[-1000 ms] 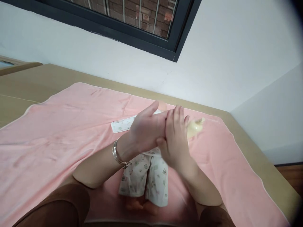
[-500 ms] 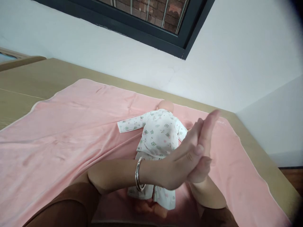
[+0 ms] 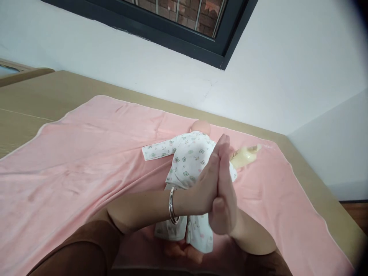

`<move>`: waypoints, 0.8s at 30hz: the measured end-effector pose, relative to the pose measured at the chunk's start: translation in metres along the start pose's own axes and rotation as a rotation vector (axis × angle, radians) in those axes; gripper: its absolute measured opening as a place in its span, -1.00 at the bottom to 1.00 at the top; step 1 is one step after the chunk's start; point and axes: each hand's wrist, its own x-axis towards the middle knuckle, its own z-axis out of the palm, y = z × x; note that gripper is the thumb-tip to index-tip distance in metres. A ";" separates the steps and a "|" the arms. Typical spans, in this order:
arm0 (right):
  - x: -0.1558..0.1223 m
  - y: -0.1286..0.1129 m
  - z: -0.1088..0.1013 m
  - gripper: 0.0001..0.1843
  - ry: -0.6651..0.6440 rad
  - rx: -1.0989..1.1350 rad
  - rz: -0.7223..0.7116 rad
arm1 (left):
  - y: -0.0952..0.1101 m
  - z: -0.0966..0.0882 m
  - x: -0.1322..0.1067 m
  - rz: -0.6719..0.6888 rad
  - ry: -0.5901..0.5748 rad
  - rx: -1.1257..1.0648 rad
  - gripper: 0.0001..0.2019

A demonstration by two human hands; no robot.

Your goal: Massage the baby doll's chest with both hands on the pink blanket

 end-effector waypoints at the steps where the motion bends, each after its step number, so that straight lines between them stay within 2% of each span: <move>1: 0.005 0.003 -0.004 -0.31 0.044 0.029 0.004 | -0.002 0.003 0.001 0.069 -0.018 0.041 -0.53; 3: 0.015 0.010 -0.011 -0.35 0.109 0.047 0.060 | -0.005 0.008 0.002 0.213 -0.048 0.145 -0.53; 6: 0.026 0.021 -0.016 -0.34 0.196 0.027 0.180 | -0.010 0.002 0.010 0.273 -0.032 0.195 -0.51; 8: 0.030 0.030 -0.015 -0.34 0.240 0.048 0.207 | -0.011 -0.012 0.021 0.292 0.029 0.186 -0.52; 11: 0.034 0.047 -0.011 -0.37 0.256 0.116 0.178 | -0.008 -0.042 0.046 0.335 0.154 0.179 -0.55; 14: 0.038 0.070 -0.004 -0.43 0.098 0.068 0.158 | -0.004 -0.075 0.072 0.383 0.311 0.203 -0.56; 17: 0.042 0.098 0.010 -0.52 -0.128 0.006 0.108 | -0.007 -0.104 0.095 0.433 0.443 0.358 -0.59; 18: 0.043 0.107 0.016 -0.53 -0.157 -0.023 0.107 | -0.011 -0.111 0.102 0.429 0.467 0.420 -0.59; 21: 0.046 0.133 0.031 -0.47 -0.240 -0.140 0.134 | -0.029 -0.126 0.115 0.384 0.473 0.559 -0.55; 24: 0.050 0.152 0.040 -0.37 -0.334 -0.199 0.166 | -0.047 -0.131 0.118 0.372 0.455 0.660 -0.57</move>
